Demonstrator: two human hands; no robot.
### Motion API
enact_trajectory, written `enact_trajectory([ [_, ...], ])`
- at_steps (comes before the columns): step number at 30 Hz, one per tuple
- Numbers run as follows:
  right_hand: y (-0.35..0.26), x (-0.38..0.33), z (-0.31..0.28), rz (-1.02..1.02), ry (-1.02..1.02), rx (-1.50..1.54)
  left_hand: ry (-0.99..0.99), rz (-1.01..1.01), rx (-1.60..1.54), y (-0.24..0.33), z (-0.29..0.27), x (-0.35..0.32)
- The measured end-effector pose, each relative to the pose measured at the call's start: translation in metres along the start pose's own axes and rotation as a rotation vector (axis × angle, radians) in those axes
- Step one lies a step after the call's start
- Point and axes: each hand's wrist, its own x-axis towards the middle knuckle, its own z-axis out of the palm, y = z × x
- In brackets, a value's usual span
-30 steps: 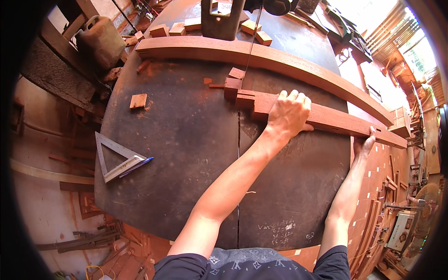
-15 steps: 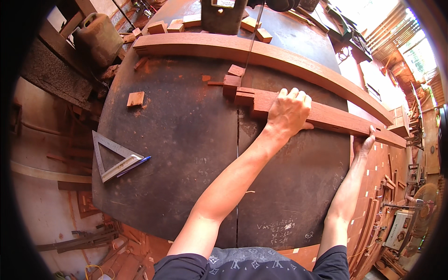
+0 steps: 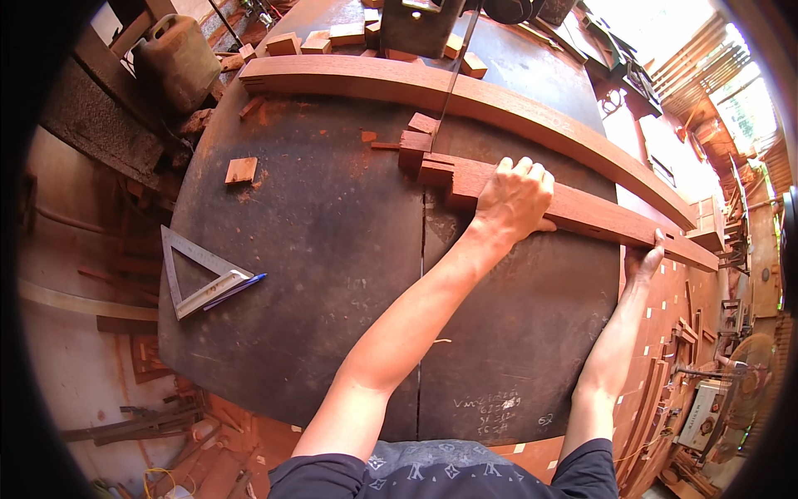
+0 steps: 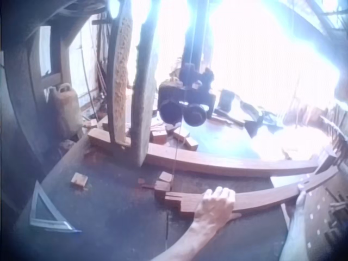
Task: The person carries a long wooden plank to a bandsaw, positions it, and cuts it into smaller pieces. They then use a set square and pencil to mark the plank before making additional cuts.
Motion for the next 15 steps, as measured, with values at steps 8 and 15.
enact_trajectory([
  [8, 0.0004, -0.0009, -0.0008, 0.003, 0.005, -0.004, -0.004, 0.012, -0.002, -0.0021, 0.0031, 0.0018],
  [15, -0.0014, -0.0018, -0.0015, -0.011, 0.002, -0.004, -0.005, 0.015, -0.006, -0.0029, 0.0044, 0.0039],
])
